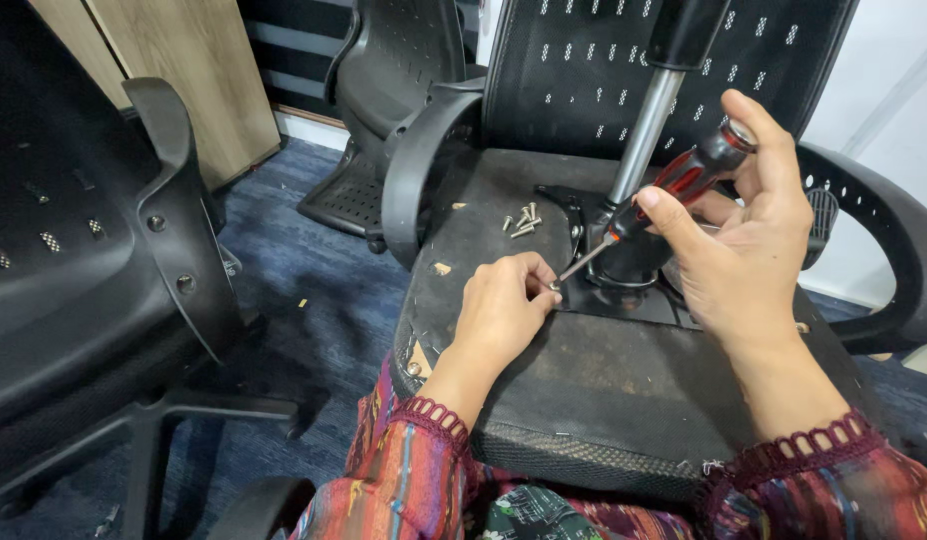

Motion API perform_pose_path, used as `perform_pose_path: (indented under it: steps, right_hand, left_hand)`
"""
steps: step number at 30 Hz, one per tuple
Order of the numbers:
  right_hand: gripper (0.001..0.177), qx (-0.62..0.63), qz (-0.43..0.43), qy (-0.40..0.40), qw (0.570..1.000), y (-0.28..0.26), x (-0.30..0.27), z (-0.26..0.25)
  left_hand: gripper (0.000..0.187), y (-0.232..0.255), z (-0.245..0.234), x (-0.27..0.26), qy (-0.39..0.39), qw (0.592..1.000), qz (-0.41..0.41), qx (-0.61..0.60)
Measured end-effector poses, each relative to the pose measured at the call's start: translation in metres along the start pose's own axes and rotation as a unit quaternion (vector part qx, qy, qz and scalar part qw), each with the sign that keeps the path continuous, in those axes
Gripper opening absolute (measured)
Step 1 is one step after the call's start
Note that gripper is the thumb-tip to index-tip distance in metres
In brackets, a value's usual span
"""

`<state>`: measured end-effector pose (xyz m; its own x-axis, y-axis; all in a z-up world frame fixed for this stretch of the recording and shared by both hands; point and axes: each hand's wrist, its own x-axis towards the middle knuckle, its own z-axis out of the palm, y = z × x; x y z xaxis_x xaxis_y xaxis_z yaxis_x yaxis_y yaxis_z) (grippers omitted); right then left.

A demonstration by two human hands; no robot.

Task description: The person uses a screwdriver to tighten screws into the base of an office chair, securing the central gas lift cylinder. The person repeatedly picks up screws and turns them into the chair base while holding the cylinder steady.

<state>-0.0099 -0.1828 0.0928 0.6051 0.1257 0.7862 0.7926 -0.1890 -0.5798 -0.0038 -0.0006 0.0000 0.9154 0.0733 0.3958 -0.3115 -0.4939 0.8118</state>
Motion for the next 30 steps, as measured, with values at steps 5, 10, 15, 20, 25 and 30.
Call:
perform_pose_path:
  steps: [5,10,15,20,25,30]
  right_hand:
    - [0.072,-0.048,-0.014,-0.010,0.999,0.003,0.003,0.000]
    - [0.071,-0.054,-0.023,-0.015,0.998,0.004,0.006,0.002]
    - [0.073,-0.050,-0.040,-0.037,0.997,0.005,0.012,0.005]
    - [0.070,-0.002,0.015,-0.006,1.000,0.006,0.016,0.013]
    - [0.063,0.012,0.032,-0.016,0.999,0.010,0.023,0.016]
    - [0.051,0.158,0.030,-0.068,0.985,0.019,0.039,0.017]
  left_hand:
    - [0.011,0.000,-0.001,0.000,0.003,1.000,0.000,0.002]
    - [0.009,0.001,-0.001,0.000,-0.004,1.000,-0.011,0.011]
    - [0.012,0.002,0.000,0.001,-0.003,1.000,-0.012,0.027]
    - [0.017,0.001,0.001,0.001,0.009,1.000,0.001,0.020]
    - [0.019,-0.002,0.000,0.004,0.013,1.000,-0.007,0.017]
    - [0.021,-0.002,0.000,0.004,0.008,1.000,-0.024,0.008]
